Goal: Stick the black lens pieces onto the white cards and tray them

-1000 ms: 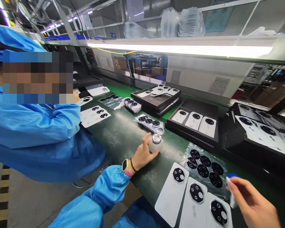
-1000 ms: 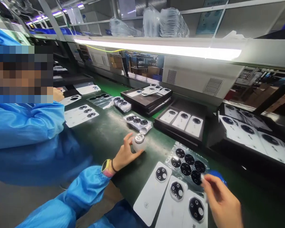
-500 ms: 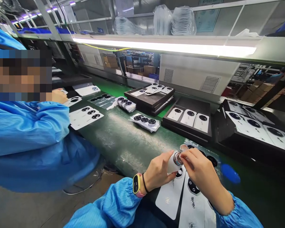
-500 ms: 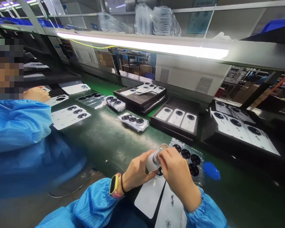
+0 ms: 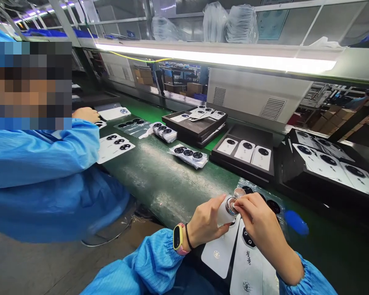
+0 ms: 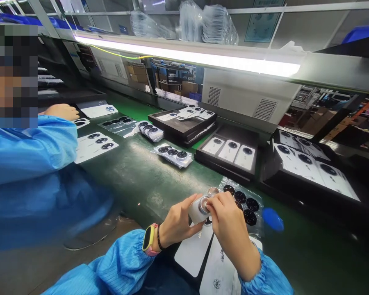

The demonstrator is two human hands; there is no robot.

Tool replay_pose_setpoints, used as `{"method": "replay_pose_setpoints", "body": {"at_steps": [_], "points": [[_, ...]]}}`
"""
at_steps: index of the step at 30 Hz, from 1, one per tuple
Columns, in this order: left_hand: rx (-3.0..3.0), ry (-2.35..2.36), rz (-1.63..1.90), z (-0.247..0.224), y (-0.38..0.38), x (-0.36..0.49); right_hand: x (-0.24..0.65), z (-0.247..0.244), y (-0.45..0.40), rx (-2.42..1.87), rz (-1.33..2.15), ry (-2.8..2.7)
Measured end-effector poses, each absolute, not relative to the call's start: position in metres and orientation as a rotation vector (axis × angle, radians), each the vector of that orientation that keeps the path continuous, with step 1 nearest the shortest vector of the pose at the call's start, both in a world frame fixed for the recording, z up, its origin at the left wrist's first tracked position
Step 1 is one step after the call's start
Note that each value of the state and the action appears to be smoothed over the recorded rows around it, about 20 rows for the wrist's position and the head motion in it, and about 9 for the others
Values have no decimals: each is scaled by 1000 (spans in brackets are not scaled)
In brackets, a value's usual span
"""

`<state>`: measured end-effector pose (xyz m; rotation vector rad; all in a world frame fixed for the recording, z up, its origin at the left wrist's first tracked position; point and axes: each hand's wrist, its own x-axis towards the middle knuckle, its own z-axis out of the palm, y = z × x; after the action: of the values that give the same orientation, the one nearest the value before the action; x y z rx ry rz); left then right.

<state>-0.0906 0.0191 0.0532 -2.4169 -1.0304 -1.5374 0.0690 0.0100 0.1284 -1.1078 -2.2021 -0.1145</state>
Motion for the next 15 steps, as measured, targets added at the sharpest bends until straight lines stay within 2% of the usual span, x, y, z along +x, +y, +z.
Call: {"method": "replay_pose_setpoints", "body": {"at_steps": [15], "points": [[-2396,-1016,-1502,59,18,-87,71,130,8,-1084,-283,-2216]]}}
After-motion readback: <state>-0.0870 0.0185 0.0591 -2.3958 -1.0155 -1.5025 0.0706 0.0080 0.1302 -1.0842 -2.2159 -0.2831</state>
